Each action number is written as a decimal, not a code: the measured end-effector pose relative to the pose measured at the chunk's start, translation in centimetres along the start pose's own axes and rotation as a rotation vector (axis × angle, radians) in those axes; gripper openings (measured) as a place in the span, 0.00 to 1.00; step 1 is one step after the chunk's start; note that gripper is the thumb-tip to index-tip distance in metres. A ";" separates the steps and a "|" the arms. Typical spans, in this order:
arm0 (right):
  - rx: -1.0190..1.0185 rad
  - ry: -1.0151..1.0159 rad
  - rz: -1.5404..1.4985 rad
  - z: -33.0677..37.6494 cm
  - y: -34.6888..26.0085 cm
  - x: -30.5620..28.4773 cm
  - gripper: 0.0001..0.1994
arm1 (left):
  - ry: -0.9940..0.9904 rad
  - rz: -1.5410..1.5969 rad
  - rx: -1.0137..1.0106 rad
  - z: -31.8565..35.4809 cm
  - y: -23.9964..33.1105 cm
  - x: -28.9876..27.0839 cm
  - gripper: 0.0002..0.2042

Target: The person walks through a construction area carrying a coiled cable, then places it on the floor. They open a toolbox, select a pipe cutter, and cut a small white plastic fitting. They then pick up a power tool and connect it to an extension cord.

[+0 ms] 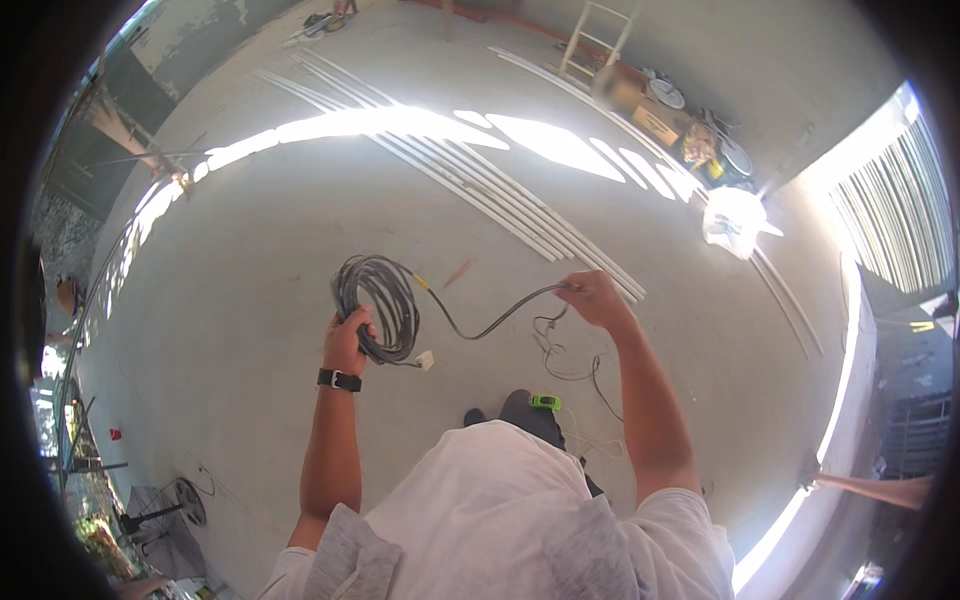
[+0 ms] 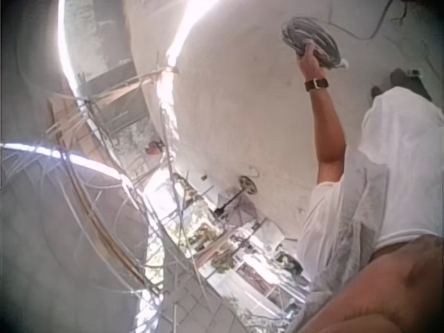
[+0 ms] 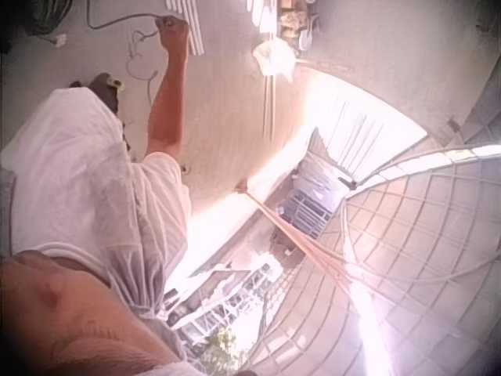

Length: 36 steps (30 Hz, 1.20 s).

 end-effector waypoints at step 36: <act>0.443 -0.057 0.493 -62.1 4.6 21.0 0.30 | -0.096 -0.729 0.150 -64.4 44.1 -25.1 0.11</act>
Point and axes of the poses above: each hand's wrist, its own z-axis away from the middle knuckle, its own x-axis out of the palm, y = z × x, the point moved 6 cm from there along -z, towards the middle knuckle, and after that the axes turned 11 degrees about -z, right-handed, at the moved point
